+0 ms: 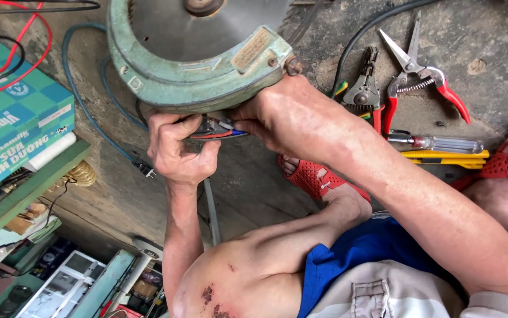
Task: The person connects wires to a small electrical component attached to a circular motor housing. They then pick up a black plastic cover and fit it over the wiring and motor base to enclose the connections.
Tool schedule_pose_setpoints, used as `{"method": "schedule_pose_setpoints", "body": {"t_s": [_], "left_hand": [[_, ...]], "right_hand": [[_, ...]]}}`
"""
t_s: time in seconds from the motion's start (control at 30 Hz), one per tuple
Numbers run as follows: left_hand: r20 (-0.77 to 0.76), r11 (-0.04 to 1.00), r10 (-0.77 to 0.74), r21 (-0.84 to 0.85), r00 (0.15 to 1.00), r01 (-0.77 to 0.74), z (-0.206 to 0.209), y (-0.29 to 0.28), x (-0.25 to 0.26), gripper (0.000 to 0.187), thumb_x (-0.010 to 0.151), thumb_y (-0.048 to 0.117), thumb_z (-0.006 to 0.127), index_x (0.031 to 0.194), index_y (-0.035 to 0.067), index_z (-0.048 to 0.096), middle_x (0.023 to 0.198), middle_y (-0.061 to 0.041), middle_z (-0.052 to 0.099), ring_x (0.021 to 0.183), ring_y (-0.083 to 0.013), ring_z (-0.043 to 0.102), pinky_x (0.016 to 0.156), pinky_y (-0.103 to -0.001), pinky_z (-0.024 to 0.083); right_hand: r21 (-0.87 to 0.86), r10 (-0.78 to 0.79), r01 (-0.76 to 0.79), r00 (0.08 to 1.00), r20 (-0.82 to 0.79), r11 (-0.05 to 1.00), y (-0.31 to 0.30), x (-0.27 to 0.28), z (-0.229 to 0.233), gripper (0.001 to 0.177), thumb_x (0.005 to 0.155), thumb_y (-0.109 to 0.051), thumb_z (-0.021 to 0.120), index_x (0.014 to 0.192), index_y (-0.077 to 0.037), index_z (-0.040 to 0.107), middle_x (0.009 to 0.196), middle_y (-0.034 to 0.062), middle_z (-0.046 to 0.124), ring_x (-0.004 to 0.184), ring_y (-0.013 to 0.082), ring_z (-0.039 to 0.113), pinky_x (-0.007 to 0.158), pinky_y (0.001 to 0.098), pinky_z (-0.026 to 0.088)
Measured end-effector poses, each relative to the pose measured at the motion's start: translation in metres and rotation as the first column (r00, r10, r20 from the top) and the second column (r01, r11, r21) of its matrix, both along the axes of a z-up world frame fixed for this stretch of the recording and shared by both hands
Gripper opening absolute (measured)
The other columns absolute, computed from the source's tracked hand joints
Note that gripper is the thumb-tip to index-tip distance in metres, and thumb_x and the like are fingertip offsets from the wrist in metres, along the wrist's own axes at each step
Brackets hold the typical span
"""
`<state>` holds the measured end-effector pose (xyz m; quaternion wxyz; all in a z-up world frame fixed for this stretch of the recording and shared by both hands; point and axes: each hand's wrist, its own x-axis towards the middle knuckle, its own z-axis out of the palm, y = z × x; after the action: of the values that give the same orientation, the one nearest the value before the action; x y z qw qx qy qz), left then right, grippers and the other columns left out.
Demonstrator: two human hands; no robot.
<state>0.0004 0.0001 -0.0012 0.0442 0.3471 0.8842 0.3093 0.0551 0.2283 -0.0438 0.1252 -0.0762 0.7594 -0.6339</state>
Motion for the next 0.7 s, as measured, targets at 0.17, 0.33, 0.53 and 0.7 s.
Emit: {"method": "schedule_pose_setpoints", "body": {"t_s": [0.17,0.33,0.53,0.7], "left_hand": [[-0.017,0.998,0.029,-0.050,0.999,-0.030,0.002,0.004,0.001,0.028,0.076,0.000,0.076,0.100,0.002,0.063,0.098,-0.013,0.059,0.089,-0.0334,0.064,0.084,-0.045,0.056],[-0.075,0.992,-0.082,-0.103,0.994,0.074,0.003,0.005,-0.004,0.024,0.087,0.010,0.080,0.102,0.002,0.064,0.100,-0.016,0.061,0.094,-0.0413,0.060,0.089,-0.054,0.054],[-0.046,0.974,-0.166,-0.163,0.985,0.156,0.001,-0.004,-0.009,0.015,0.088,0.013,0.074,0.098,0.006,0.065,0.108,-0.018,0.061,0.102,-0.0473,0.058,0.090,-0.060,0.050],[-0.029,0.955,-0.227,-0.204,0.973,0.217,0.000,-0.010,-0.014,0.008,0.084,0.011,0.071,0.092,0.008,0.072,0.106,-0.019,0.065,0.102,-0.0469,0.061,0.095,-0.059,0.047]], "right_hand": [[0.068,-0.130,0.131,0.991,-0.020,0.989,-0.011,0.006,-0.001,0.018,0.087,-0.007,0.063,0.073,-0.014,0.055,0.066,0.0083,0.055,0.061,0.0356,0.046,0.052,0.0449,0.037],[0.176,-0.152,0.154,0.988,-0.025,0.972,-0.018,0.011,-0.002,0.014,0.090,-0.018,0.063,0.098,-0.022,0.074,0.081,0.0125,0.065,0.071,0.0433,0.059,0.048,0.0533,0.042],[0.080,-0.310,0.319,0.945,-0.108,0.944,-0.024,0.017,-0.008,0.006,0.091,-0.009,0.068,0.086,-0.011,0.066,0.080,0.0120,0.061,0.071,0.0401,0.054,0.052,0.0506,0.038],[0.045,-0.223,0.227,0.972,-0.079,0.973,-0.016,0.016,-0.009,0.005,0.088,-0.008,0.065,0.085,-0.012,0.065,0.080,0.0101,0.061,0.073,0.0389,0.054,0.053,0.0502,0.037]]}}
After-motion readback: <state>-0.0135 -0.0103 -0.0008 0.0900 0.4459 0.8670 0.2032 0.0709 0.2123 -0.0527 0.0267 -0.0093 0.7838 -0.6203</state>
